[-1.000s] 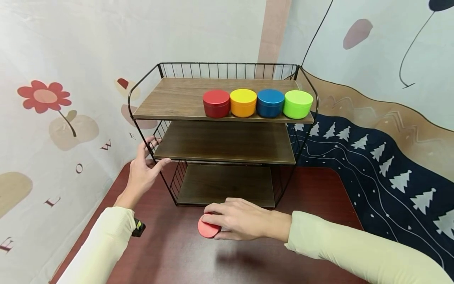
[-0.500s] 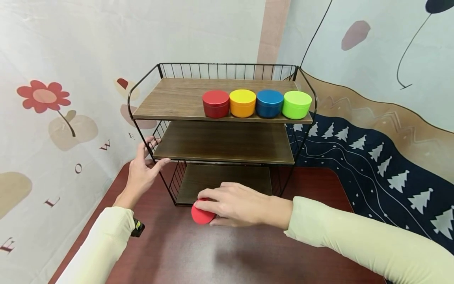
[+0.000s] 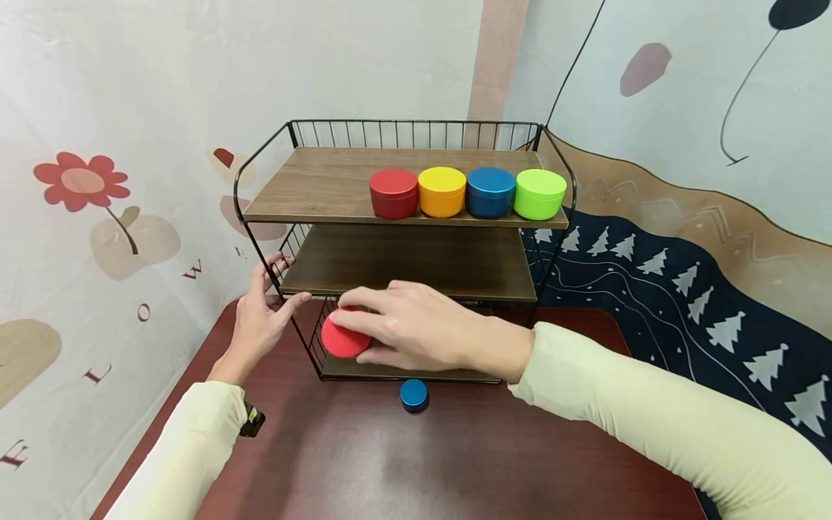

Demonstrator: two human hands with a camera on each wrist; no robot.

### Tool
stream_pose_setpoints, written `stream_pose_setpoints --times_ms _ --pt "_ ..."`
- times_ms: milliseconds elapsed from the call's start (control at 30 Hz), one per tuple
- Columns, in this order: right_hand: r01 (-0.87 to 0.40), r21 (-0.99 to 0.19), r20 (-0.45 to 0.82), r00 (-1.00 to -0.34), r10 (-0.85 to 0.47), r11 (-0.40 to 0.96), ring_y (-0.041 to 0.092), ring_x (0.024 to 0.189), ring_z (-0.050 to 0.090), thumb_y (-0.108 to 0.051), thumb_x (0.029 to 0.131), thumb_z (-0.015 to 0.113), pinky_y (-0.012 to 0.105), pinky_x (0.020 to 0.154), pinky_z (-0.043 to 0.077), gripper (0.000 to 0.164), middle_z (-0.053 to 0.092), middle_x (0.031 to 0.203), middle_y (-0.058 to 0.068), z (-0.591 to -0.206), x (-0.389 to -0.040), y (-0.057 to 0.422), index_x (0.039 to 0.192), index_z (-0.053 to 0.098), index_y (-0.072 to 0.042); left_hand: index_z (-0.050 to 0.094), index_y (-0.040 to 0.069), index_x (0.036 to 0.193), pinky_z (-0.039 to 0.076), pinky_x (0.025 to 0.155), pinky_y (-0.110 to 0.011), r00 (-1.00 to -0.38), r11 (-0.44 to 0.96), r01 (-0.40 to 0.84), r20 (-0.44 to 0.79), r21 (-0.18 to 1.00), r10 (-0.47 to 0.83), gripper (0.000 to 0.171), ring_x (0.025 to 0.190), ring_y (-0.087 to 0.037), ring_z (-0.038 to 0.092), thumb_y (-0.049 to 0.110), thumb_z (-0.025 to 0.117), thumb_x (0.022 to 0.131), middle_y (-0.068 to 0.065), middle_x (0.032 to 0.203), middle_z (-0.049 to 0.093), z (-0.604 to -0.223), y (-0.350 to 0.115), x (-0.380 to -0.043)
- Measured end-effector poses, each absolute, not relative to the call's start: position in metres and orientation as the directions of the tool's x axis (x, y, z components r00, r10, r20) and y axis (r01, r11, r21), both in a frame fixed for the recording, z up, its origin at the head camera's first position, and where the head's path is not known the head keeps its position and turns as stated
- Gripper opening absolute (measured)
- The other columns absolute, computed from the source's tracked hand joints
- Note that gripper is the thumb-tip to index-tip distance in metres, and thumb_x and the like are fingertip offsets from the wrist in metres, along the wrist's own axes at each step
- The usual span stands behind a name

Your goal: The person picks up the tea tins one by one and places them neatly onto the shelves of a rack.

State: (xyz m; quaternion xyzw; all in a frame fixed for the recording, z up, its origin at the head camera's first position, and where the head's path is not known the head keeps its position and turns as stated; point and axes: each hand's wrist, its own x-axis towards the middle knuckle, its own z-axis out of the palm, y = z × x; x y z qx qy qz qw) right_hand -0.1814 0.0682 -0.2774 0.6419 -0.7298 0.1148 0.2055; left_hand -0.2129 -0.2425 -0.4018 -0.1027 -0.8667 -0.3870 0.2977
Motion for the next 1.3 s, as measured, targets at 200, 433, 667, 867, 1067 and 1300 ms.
stream_pose_setpoints --times_ms 200,433,667,867,1067,1300 --pt "-0.985 0.095 0.516 -0.075 -0.853 0.144 0.018 0.090 0.061 -0.031 0.086 0.080 0.029 0.076 0.050 0.056 0.060 0.130 0.008 -0.254 -0.189 0.067 0.133 0.061 -0.008 0.035 0.021 0.152 0.045 0.069 -0.012 -0.800 0.683 0.412 0.598 0.603 -0.045 0.080 0.103 -0.025 0.068 0.024 0.081 0.086 -0.005 0.141 0.058 -0.403 -0.243 -0.214" --pt "-0.984 0.067 0.573 -0.096 -0.814 0.164 0.023 0.102 0.062 -0.027 0.083 0.084 0.036 0.086 0.053 0.056 0.060 0.127 0.012 -0.228 -0.198 0.064 0.131 0.063 -0.006 0.034 0.021 0.151 0.046 0.070 -0.014 -0.801 0.688 0.414 0.598 0.596 -0.035 0.080 0.118 -0.020 0.061 0.026 0.080 0.086 -0.001 0.141 0.058 -0.401 -0.243 -0.214" --pt "-0.980 0.051 0.608 -0.124 -0.784 0.194 0.023 0.106 0.061 -0.026 0.082 0.084 0.037 0.089 0.053 0.055 0.061 0.125 0.013 -0.210 -0.208 0.060 0.129 0.064 -0.004 0.035 0.021 0.151 0.044 0.068 -0.009 -0.795 0.685 0.420 0.605 0.595 -0.037 0.081 0.091 -0.022 0.070 0.023 0.082 0.085 -0.003 0.141 0.059 -0.401 -0.244 -0.213" --pt "-0.972 0.027 0.619 -0.166 -0.768 0.232 0.021 0.108 0.059 -0.028 0.084 0.082 0.035 0.088 0.053 0.055 0.061 0.124 0.012 -0.202 -0.216 0.059 0.129 0.064 -0.004 0.035 0.019 0.151 0.044 0.067 -0.009 -0.798 0.685 0.421 0.602 0.594 -0.032 0.080 0.090 -0.023 0.070 0.022 0.081 0.085 -0.004 0.141 0.058 -0.401 -0.244 -0.214" --pt "-0.967 0.000 0.646 -0.194 -0.738 0.254 0.019 0.104 0.061 -0.028 0.084 0.082 0.032 0.087 0.052 0.053 0.061 0.124 0.012 -0.192 -0.222 0.054 0.128 0.065 -0.003 0.034 0.020 0.152 0.045 0.067 -0.012 -0.793 0.685 0.429 0.609 0.588 -0.027 0.080 0.091 -0.023 0.070 0.023 0.080 0.086 -0.005 0.142 0.057 -0.400 -0.244 -0.213" --pt "-0.956 -0.002 0.646 -0.226 -0.729 0.295 0.019 0.103 0.060 -0.030 0.086 0.080 0.031 0.084 0.052 0.054 0.061 0.125 0.012 -0.182 -0.226 0.050 0.130 0.064 -0.003 0.035 0.016 0.151 0.047 0.069 -0.016 -0.787 0.690 0.439 0.617 0.575 -0.013 0.079 0.115 -0.023 0.063 0.023 0.080 0.086 -0.006 0.141 0.058 -0.400 -0.244 -0.213"
